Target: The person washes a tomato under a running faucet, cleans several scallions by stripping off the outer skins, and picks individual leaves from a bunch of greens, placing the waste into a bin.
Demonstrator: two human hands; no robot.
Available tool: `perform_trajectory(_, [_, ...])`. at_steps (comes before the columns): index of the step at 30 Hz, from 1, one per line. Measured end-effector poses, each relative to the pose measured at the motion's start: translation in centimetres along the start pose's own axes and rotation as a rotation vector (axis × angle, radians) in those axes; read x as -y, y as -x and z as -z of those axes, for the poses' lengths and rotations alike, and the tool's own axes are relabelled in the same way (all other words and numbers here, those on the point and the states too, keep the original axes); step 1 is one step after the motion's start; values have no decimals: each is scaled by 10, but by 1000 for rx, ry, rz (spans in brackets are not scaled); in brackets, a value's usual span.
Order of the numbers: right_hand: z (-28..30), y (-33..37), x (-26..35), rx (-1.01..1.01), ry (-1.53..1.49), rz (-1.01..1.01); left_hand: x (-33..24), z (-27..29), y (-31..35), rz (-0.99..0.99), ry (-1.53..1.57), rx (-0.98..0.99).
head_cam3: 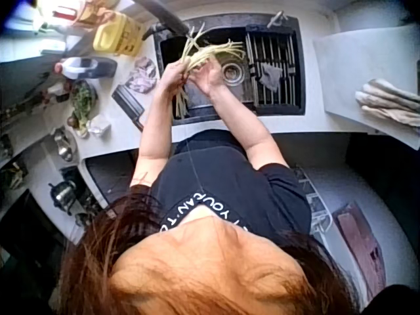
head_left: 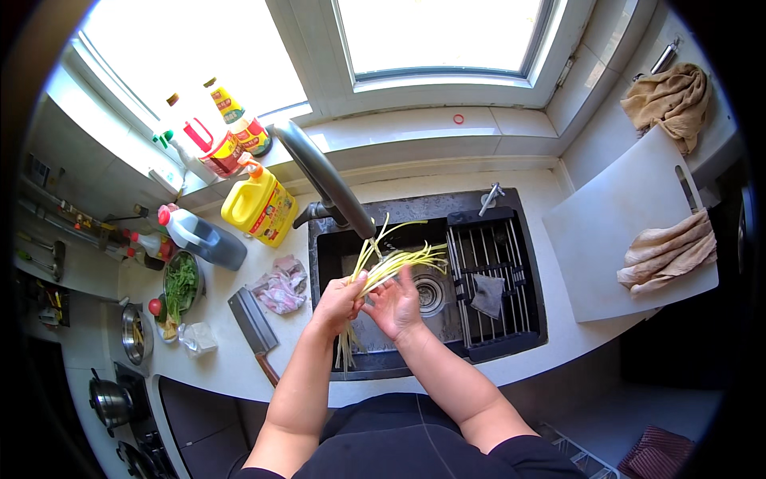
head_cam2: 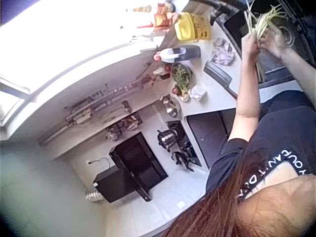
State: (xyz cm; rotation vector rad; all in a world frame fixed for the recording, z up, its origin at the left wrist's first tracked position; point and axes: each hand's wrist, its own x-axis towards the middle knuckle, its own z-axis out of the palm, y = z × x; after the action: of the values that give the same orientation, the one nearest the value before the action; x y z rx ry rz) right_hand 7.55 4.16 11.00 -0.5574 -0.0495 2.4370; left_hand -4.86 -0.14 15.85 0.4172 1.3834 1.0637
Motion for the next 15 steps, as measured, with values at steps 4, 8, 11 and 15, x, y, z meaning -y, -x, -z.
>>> perform_trajectory(4, [-20, -10, 3, 4, 219, 176, -2, -6, -1, 48, -53, 43])
perform_trajectory(8, [-29, -13, 7, -49, 196, 210, -10, -3, 2, -1, -75, 128])
perform_trajectory(11, [-32, -11, 20, -17, 160, 208, -9, 1, 2, -94, -81, 160])
perform_trajectory(15, [-37, -9, 32, 127, 152, 155, -5, 12, -3, -67, -40, 80])
